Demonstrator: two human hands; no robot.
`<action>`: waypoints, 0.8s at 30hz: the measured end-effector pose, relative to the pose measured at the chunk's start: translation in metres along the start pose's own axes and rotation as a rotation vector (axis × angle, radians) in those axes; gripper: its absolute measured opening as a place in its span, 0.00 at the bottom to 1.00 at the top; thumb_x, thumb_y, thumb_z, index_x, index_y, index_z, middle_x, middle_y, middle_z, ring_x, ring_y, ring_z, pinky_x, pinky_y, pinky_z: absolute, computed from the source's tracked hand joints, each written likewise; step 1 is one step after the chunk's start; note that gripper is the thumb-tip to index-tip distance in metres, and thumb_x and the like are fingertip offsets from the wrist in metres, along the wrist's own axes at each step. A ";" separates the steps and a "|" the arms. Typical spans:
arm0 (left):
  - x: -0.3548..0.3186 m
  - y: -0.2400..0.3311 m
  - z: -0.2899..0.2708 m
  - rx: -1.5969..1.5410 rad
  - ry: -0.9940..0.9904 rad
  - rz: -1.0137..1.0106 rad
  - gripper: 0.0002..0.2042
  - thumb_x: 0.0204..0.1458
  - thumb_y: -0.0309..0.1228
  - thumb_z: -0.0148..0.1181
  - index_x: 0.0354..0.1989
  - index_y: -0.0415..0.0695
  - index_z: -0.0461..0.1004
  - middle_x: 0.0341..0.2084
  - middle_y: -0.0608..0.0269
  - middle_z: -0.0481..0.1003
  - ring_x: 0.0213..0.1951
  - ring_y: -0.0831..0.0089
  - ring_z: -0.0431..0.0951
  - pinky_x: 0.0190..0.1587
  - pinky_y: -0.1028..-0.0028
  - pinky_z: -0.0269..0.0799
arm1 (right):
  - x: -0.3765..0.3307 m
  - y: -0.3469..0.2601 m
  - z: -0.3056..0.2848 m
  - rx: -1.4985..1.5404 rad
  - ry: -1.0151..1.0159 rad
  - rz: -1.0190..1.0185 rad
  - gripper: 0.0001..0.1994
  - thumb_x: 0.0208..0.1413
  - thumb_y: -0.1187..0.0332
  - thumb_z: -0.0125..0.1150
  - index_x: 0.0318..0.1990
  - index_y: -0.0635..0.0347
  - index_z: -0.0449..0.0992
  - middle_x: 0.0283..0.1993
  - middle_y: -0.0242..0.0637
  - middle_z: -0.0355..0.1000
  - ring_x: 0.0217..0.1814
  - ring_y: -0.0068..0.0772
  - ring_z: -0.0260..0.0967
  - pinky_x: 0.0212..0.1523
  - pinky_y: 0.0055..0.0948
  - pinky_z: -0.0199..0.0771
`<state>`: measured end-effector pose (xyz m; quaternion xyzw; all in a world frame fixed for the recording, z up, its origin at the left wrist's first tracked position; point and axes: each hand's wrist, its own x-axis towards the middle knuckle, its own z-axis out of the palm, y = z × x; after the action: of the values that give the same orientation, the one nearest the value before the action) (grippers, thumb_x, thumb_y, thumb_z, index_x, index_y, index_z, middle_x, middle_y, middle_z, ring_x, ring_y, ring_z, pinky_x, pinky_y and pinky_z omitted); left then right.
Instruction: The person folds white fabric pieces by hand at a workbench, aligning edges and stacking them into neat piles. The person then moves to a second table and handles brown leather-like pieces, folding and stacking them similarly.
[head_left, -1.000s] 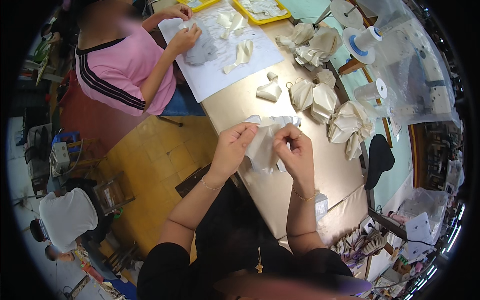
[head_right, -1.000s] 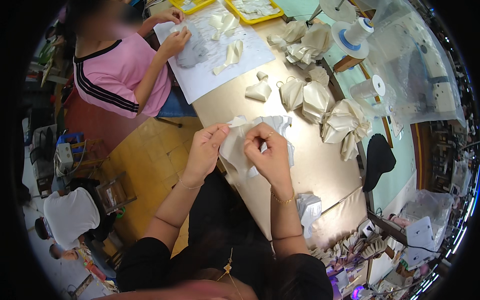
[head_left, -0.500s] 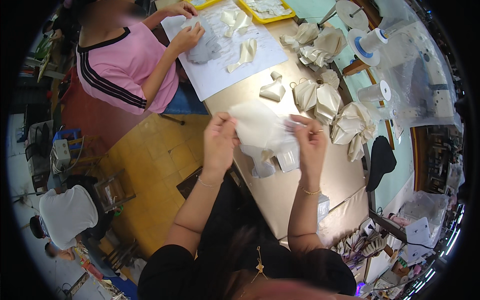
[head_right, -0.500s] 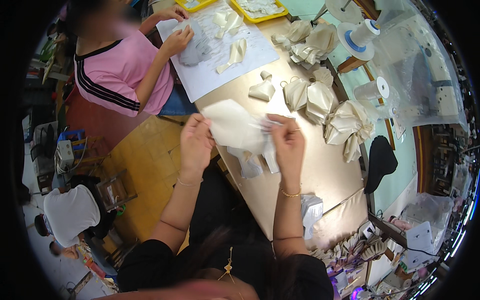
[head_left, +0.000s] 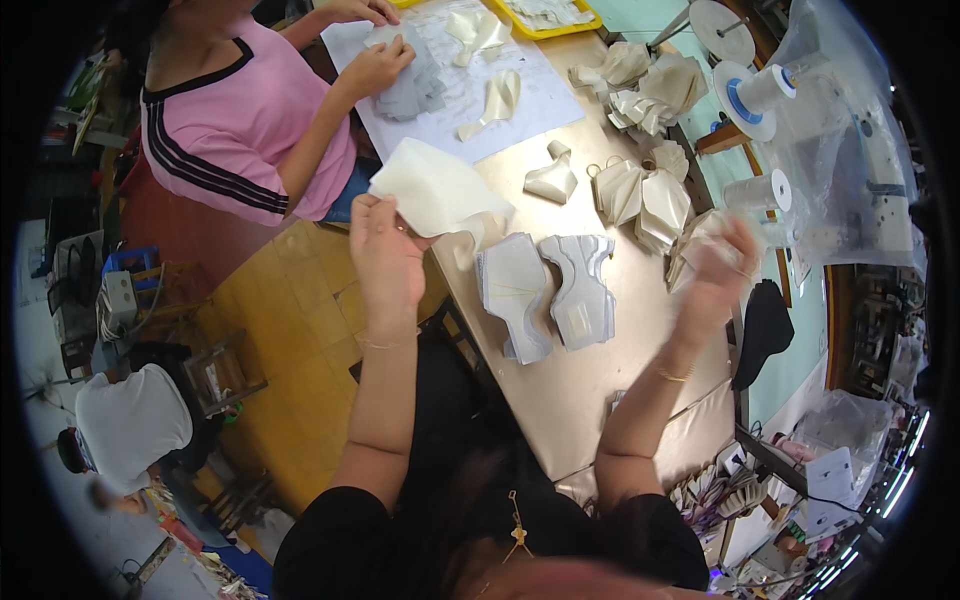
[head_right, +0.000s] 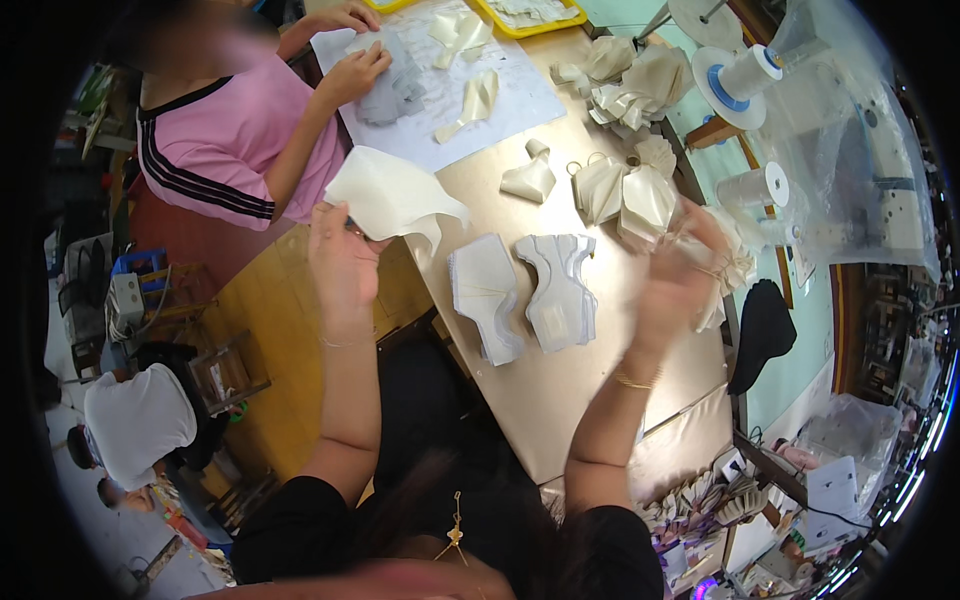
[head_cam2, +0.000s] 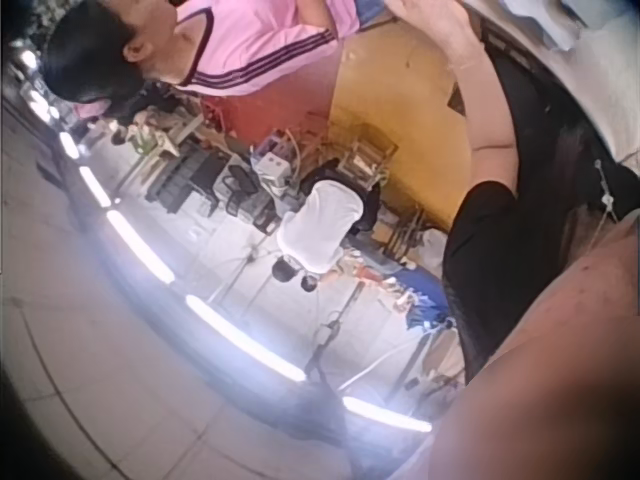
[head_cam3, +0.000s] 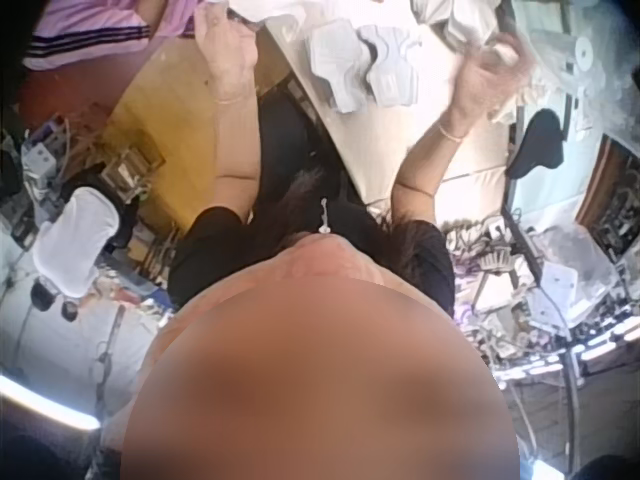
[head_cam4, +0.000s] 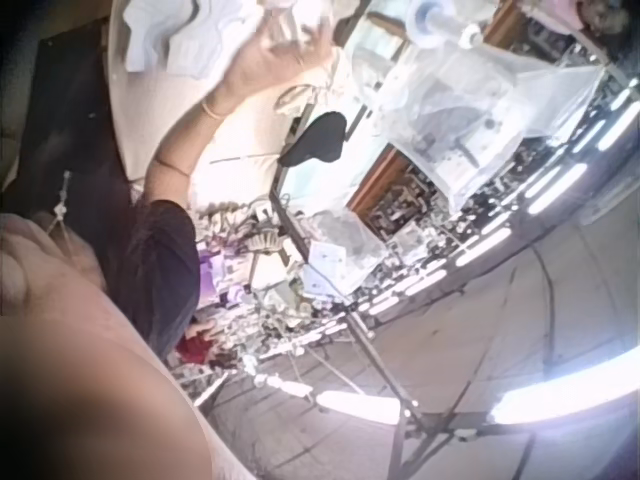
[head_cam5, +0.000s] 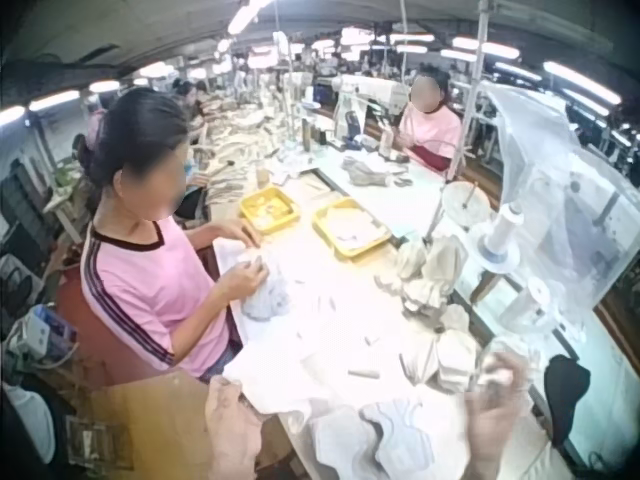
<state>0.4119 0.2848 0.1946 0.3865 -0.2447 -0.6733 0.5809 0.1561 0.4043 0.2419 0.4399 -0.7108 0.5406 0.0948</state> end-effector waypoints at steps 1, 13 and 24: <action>-0.003 -0.007 0.006 0.008 0.003 0.000 0.02 0.59 0.26 0.46 0.37 0.44 0.60 0.35 0.59 0.71 0.36 0.73 0.76 0.34 0.65 0.82 | -0.017 -0.017 0.016 -0.099 -0.351 -0.054 0.29 0.47 0.62 0.70 0.56 0.61 0.66 0.49 0.33 0.69 0.44 0.37 0.69 0.42 0.31 0.71; 0.007 -0.033 0.050 0.195 -0.221 0.175 0.16 0.62 0.29 0.49 0.56 0.41 0.57 0.51 0.54 0.64 0.54 0.67 0.68 0.56 0.64 0.69 | 0.001 0.052 0.161 0.285 -0.613 0.348 0.11 0.55 0.66 0.59 0.43 0.59 0.76 0.25 0.33 0.75 0.25 0.31 0.71 0.28 0.29 0.69; 0.063 -0.106 -0.003 0.779 -0.382 -0.120 0.23 0.55 0.30 0.58 0.59 0.42 0.61 0.43 0.58 0.70 0.39 0.75 0.74 0.40 0.75 0.71 | 0.074 0.205 0.300 -0.678 -0.928 0.116 0.19 0.51 0.53 0.65 0.33 0.63 0.73 0.27 0.44 0.73 0.32 0.40 0.75 0.32 0.35 0.74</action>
<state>0.3499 0.2458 0.0957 0.4590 -0.5606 -0.6225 0.2959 0.0649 0.1162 0.0273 0.5364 -0.8344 0.0372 -0.1211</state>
